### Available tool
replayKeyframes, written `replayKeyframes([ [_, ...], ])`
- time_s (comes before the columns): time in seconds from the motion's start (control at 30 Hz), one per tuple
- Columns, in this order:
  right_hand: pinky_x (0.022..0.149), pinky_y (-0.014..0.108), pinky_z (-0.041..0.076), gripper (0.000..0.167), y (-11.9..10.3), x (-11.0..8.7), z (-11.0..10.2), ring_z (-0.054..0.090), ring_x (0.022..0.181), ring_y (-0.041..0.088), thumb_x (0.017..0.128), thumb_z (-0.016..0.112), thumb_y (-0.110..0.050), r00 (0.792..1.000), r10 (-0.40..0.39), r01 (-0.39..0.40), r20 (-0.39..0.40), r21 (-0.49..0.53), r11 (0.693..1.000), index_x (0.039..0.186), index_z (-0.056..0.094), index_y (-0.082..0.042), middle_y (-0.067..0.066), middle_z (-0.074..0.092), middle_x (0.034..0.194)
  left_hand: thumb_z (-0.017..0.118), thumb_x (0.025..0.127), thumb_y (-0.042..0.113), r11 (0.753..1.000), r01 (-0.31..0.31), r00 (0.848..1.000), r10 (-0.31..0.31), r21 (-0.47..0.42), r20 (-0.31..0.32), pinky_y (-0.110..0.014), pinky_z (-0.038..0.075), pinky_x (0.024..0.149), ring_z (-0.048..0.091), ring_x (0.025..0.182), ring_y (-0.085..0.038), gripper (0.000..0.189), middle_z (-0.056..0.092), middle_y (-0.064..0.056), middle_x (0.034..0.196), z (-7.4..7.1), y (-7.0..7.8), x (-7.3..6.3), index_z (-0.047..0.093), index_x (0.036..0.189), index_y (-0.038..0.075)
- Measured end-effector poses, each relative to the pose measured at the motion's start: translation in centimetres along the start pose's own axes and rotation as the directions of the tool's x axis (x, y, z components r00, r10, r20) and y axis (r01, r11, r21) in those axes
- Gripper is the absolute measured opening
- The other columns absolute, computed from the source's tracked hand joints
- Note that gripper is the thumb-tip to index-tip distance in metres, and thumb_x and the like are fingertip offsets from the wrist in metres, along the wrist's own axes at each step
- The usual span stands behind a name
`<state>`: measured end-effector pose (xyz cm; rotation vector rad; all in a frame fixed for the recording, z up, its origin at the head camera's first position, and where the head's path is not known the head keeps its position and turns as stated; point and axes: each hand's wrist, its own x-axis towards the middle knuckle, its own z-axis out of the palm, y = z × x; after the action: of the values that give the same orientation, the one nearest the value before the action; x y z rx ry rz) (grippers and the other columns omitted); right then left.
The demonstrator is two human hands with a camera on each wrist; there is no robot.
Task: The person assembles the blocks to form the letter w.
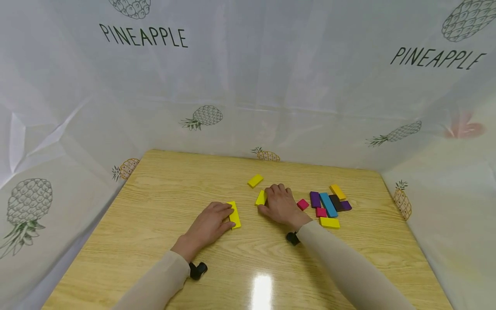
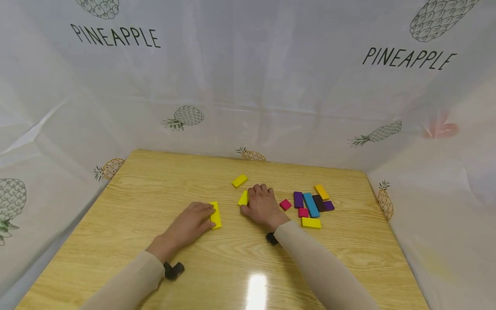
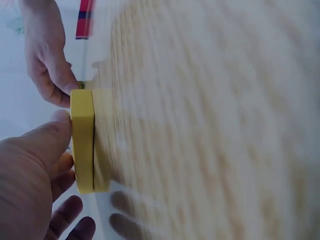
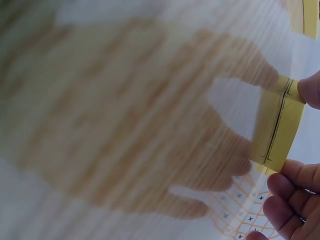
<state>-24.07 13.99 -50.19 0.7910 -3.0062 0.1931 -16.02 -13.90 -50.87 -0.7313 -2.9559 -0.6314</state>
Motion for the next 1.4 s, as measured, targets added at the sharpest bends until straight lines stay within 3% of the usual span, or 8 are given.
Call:
replayKeyframes([
  [0.47,0.096,0.051,0.045,0.059,-0.1,0.4,0.2,0.052,0.114,0.035,0.101,0.061,-0.055,1.0,0.026,-0.026,-0.003,-0.007,1.0,0.127,0.063,-0.002,0.016,0.062,0.126,0.068,0.103,0.042,0.99,0.088,0.996,-0.086,-0.107,0.026,-0.048,0.043,0.121,0.053,0.146,-0.026,0.054,0.058,-0.003,0.155,0.3,-0.3,-0.3,0.064,0.147,0.01],
  [0.9,0.091,0.047,0.043,0.06,-0.3,0.5,-0.1,0.051,0.106,0.034,0.097,0.068,-0.052,0.999,0.041,-0.041,-0.024,0.013,0.999,0.125,0.062,0.001,0.017,0.061,0.12,0.07,0.102,0.041,0.986,0.101,0.995,-0.098,-0.13,0.027,-0.049,0.045,0.12,0.054,0.145,-0.026,0.052,0.059,-0.002,0.155,0.4,-0.3,-0.3,0.065,0.146,0.013],
  [1.17,0.092,0.05,0.045,0.063,-0.5,1.1,-0.9,0.054,0.111,0.036,0.096,0.071,-0.05,0.995,0.002,-0.001,-0.1,0.009,1.0,0.131,0.061,0.001,0.018,0.062,0.123,0.07,0.102,0.041,0.984,0.114,0.993,-0.109,-0.137,0.041,-0.05,0.044,0.121,0.054,0.145,-0.026,0.053,0.058,-0.003,0.156,0.2,0.1,-0.3,0.065,0.146,0.012],
  [1.4,0.096,0.052,0.046,0.06,-1.3,2.6,-1.8,0.054,0.116,0.037,0.098,0.071,-0.049,0.995,-0.056,0.052,-0.081,-0.04,0.998,0.132,0.063,0.0,0.017,0.063,0.13,0.07,0.102,0.041,0.985,0.112,0.993,-0.107,-0.134,0.043,-0.05,0.045,0.12,0.054,0.145,-0.027,0.054,0.058,-0.005,0.156,0.1,0.3,-0.3,0.064,0.146,0.011],
])
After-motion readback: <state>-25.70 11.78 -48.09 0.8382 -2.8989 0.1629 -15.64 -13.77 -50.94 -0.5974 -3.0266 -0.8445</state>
